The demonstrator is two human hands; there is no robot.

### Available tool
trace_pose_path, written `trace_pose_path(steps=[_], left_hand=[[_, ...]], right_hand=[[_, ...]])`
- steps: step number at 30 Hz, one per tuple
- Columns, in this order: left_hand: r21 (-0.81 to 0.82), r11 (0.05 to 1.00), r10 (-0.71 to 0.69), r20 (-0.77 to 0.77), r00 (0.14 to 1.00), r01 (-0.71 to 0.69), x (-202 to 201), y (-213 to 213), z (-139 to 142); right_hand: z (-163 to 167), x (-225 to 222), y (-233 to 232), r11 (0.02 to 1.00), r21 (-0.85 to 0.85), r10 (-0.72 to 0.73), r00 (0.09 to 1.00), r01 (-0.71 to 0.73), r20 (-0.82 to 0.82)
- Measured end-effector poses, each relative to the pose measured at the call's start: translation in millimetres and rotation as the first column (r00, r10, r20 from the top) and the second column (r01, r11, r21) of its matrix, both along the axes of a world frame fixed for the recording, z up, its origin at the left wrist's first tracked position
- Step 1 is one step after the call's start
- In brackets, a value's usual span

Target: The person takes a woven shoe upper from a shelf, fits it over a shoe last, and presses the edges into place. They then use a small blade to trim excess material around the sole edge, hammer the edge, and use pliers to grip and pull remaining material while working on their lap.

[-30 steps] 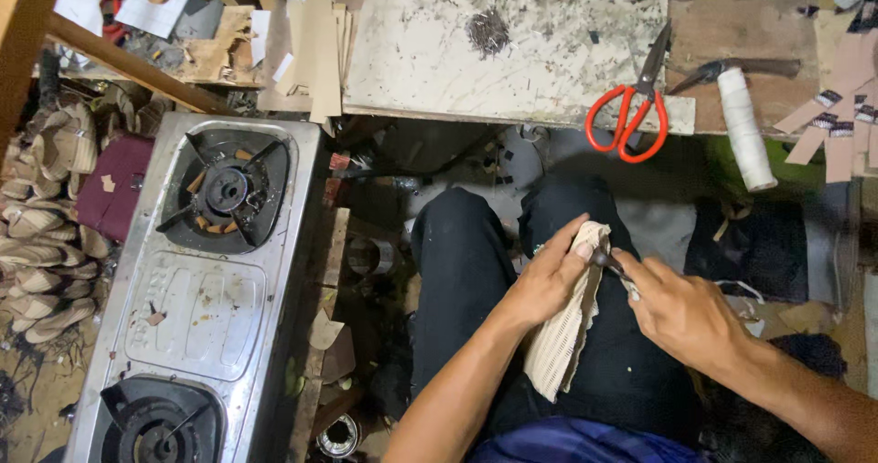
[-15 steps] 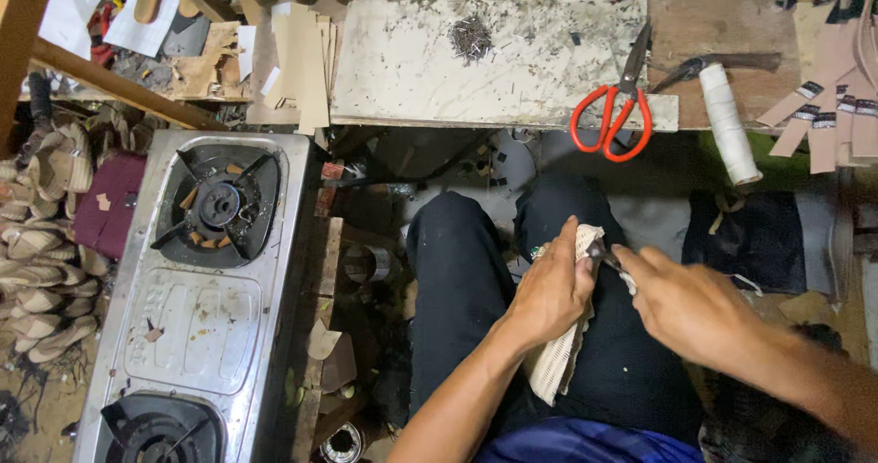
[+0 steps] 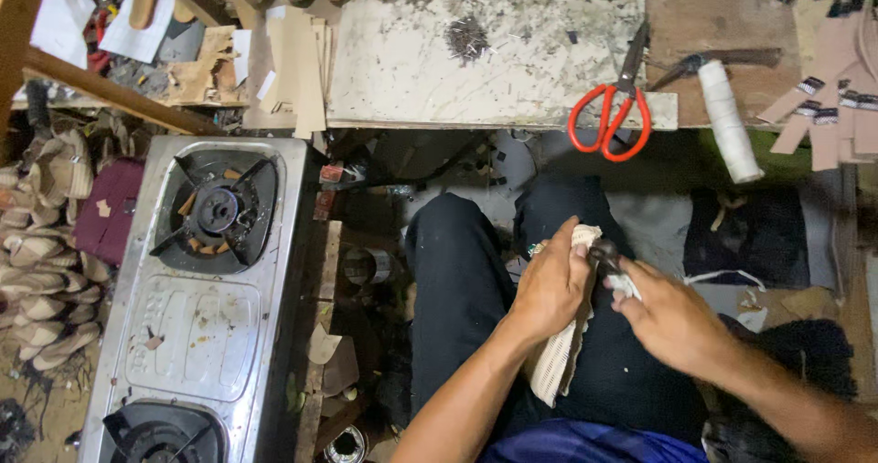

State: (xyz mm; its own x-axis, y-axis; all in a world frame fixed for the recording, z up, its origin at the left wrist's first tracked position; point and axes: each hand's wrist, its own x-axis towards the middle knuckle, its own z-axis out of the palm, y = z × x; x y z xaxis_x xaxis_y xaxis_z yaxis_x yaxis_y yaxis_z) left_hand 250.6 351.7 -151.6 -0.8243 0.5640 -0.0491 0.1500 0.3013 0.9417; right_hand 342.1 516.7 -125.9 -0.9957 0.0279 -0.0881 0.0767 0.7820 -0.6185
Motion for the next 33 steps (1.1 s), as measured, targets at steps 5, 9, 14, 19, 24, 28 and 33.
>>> trace_pose_path(steps=[5,9,14,19,24,28,33], left_hand=[[-0.041,0.999,0.005,0.009,1.000,-0.004,5,5,5],[0.003,1.000,0.008,0.003,1.000,-0.008,1,0,-4],[0.052,0.999,0.015,-0.018,1.000,-0.014,-3,-6,-15],[-0.021,1.000,0.011,-0.001,1.000,-0.011,7,1,-5],[-0.028,0.999,0.020,-0.021,1.000,-0.021,8,7,5],[-0.026,1.000,0.010,0.009,1.000,-0.010,5,3,-1],[0.115,0.993,-0.037,0.121,0.992,0.023,-6,-2,-14]], right_hand=[[25,-4,11,0.991,0.122,0.029,0.983,-0.052,0.181],[21,2,-13,0.951,0.303,-0.123,0.972,0.058,0.202],[1,10,-24,0.979,0.141,-0.176,0.960,0.148,0.218],[3,7,-5,0.981,-0.101,-0.151,0.976,0.168,0.159],[17,5,1,0.990,0.144,-0.027,0.995,0.012,0.100],[12,8,-12,0.963,0.257,-0.115,0.987,0.084,0.108],[-13,11,-32,0.953,0.257,-0.144,0.987,0.158,-0.074]])
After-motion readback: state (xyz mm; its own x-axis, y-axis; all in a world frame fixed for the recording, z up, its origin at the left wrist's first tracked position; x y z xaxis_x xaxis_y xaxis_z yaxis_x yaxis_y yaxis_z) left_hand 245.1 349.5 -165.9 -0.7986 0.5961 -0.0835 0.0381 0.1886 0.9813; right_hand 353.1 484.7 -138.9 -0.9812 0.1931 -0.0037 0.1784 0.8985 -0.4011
